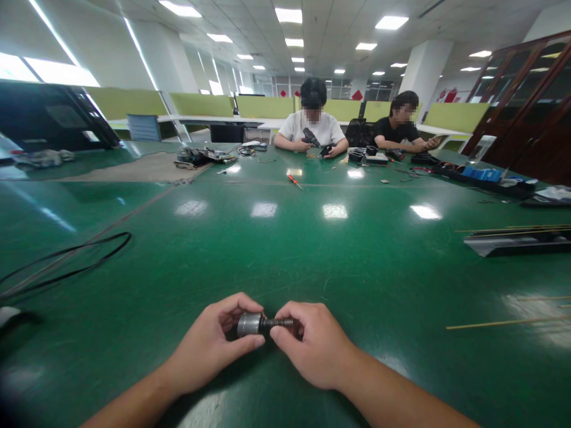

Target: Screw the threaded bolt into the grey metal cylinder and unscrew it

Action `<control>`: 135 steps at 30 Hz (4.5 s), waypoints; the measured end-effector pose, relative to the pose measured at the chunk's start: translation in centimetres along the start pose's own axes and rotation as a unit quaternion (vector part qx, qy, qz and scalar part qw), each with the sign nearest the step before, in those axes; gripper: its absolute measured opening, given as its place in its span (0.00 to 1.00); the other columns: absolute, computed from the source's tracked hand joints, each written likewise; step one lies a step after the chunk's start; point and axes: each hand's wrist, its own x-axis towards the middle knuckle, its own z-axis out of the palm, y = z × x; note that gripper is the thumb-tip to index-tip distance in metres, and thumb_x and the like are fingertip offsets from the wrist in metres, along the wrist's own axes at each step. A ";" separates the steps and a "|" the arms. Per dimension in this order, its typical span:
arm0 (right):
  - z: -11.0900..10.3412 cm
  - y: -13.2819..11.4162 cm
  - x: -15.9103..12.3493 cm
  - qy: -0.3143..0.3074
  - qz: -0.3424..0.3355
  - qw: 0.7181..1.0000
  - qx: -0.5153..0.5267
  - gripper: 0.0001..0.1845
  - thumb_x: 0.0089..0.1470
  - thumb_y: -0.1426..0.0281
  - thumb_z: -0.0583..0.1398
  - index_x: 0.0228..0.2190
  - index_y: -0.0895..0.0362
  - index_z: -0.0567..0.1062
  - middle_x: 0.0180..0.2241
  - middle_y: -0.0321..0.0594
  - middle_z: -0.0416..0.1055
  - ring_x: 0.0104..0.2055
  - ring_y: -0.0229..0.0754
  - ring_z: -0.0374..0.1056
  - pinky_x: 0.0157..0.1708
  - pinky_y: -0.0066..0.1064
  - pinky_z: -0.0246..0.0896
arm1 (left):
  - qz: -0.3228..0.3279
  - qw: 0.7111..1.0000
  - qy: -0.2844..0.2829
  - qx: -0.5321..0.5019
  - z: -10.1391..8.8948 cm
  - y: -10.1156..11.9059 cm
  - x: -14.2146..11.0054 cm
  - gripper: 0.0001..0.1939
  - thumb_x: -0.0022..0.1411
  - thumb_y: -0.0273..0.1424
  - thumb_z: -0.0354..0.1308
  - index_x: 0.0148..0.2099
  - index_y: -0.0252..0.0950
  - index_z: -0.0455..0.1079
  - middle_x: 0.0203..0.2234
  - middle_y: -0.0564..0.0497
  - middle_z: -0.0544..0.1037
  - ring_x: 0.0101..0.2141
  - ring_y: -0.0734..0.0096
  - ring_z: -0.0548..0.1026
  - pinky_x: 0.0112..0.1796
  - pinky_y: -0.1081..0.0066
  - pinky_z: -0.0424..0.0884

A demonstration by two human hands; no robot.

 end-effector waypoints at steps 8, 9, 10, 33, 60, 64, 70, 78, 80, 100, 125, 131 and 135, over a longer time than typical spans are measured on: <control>0.0 0.0 0.1 0.000 -0.002 1.000 0.000 0.05 0.58 0.69 0.61 0.31 0.56 0.77 0.23 0.30 0.68 0.25 0.34 0.62 0.27 0.25 0.52 | -0.004 1.000 0.007 0.002 0.1 0.0 0.0 0.15 0.52 0.31 0.70 0.40 0.34 0.70 0.30 0.53 0.76 0.31 0.69 0.72 0.33 0.72 0.67; 0.0 0.0 0.1 0.000 -0.002 1.000 0.001 0.05 0.57 0.69 0.61 0.31 0.56 0.77 0.23 0.30 0.67 0.25 0.34 0.62 0.27 0.25 0.52 | -0.003 1.000 0.007 0.001 0.1 0.0 -0.1 0.15 0.52 0.32 0.70 0.40 0.34 0.70 0.29 0.53 0.76 0.31 0.69 0.72 0.33 0.72 0.67; 0.0 0.0 0.1 0.001 -0.002 1.000 0.002 0.05 0.57 0.69 0.61 0.31 0.56 0.77 0.23 0.30 0.67 0.25 0.34 0.62 0.27 0.25 0.52 | -0.003 1.000 0.007 0.001 0.0 0.0 -0.1 0.15 0.52 0.32 0.70 0.40 0.34 0.70 0.29 0.53 0.76 0.31 0.69 0.72 0.33 0.72 0.67; -0.1 0.0 0.2 0.003 -0.002 1.000 0.009 0.05 0.58 0.69 0.61 0.32 0.56 0.77 0.23 0.31 0.68 0.25 0.34 0.62 0.27 0.25 0.53 | -0.006 1.000 0.011 0.007 -0.1 0.5 0.0 0.15 0.52 0.33 0.69 0.41 0.34 0.70 0.31 0.51 0.77 0.32 0.67 0.73 0.35 0.70 0.68; -0.1 0.0 0.2 0.012 -0.005 1.000 0.013 0.07 0.56 0.66 0.62 0.31 0.57 0.78 0.23 0.32 0.69 0.25 0.35 0.63 0.27 0.25 0.55 | 0.001 1.000 0.008 -0.006 -0.1 0.2 0.0 0.16 0.52 0.33 0.69 0.41 0.34 0.71 0.32 0.50 0.77 0.33 0.66 0.74 0.36 0.69 0.69; -0.1 -0.1 0.3 0.015 0.000 1.000 0.011 0.07 0.56 0.66 0.63 0.30 0.57 0.78 0.22 0.32 0.69 0.24 0.35 0.63 0.26 0.25 0.54 | -0.001 1.000 0.013 -0.011 -0.1 0.4 0.0 0.15 0.52 0.33 0.69 0.40 0.34 0.71 0.32 0.50 0.78 0.33 0.65 0.75 0.36 0.69 0.70; -0.1 -0.2 0.4 0.021 -0.001 1.000 0.012 0.07 0.57 0.67 0.62 0.30 0.57 0.78 0.22 0.32 0.69 0.24 0.34 0.62 0.26 0.25 0.54 | 0.000 1.000 0.018 -0.009 -0.1 0.4 0.0 0.16 0.51 0.33 0.70 0.41 0.34 0.71 0.31 0.50 0.78 0.33 0.66 0.75 0.36 0.69 0.69; 0.0 0.1 0.3 0.026 0.001 1.000 0.007 0.08 0.57 0.66 0.62 0.30 0.57 0.78 0.22 0.32 0.70 0.24 0.35 0.63 0.26 0.25 0.54 | 0.002 1.000 0.020 0.016 -0.3 0.2 0.0 0.16 0.53 0.34 0.68 0.42 0.35 0.71 0.33 0.49 0.78 0.34 0.64 0.76 0.36 0.68 0.71; -0.1 0.2 0.3 0.024 0.001 1.000 0.008 0.08 0.57 0.66 0.62 0.31 0.57 0.78 0.23 0.32 0.70 0.25 0.35 0.63 0.26 0.25 0.54 | 0.002 1.000 0.020 0.016 -0.3 0.1 0.0 0.16 0.52 0.34 0.69 0.42 0.35 0.71 0.33 0.49 0.78 0.34 0.64 0.76 0.36 0.68 0.71; -0.2 -0.1 0.2 0.025 0.003 0.999 0.031 0.06 0.57 0.69 0.62 0.30 0.57 0.77 0.22 0.31 0.68 0.24 0.34 0.62 0.26 0.24 0.54 | 0.008 1.000 0.026 -0.007 -0.4 0.1 0.0 0.16 0.53 0.32 0.70 0.42 0.34 0.71 0.34 0.49 0.79 0.34 0.65 0.76 0.37 0.68 0.70; -0.1 0.3 0.2 0.030 0.010 0.999 0.030 0.06 0.57 0.68 0.61 0.30 0.57 0.76 0.21 0.31 0.67 0.24 0.34 0.61 0.25 0.24 0.54 | 0.015 0.999 0.034 0.004 -0.7 -0.3 0.1 0.16 0.53 0.31 0.70 0.42 0.34 0.71 0.35 0.48 0.79 0.35 0.64 0.77 0.38 0.68 0.70; -0.1 0.4 0.2 0.030 0.013 0.999 0.032 0.06 0.57 0.69 0.61 0.30 0.57 0.76 0.22 0.31 0.67 0.24 0.34 0.62 0.26 0.24 0.54 | 0.014 0.999 0.038 0.001 -0.6 0.0 0.1 0.15 0.53 0.31 0.70 0.42 0.34 0.71 0.34 0.49 0.79 0.34 0.65 0.77 0.37 0.69 0.70; -0.1 0.2 0.1 0.032 0.015 0.999 0.041 0.06 0.57 0.69 0.61 0.29 0.57 0.76 0.22 0.31 0.67 0.24 0.34 0.62 0.26 0.24 0.54 | 0.016 0.999 0.034 0.009 -0.6 -0.1 0.1 0.16 0.53 0.31 0.70 0.43 0.34 0.71 0.35 0.48 0.79 0.35 0.64 0.77 0.37 0.68 0.70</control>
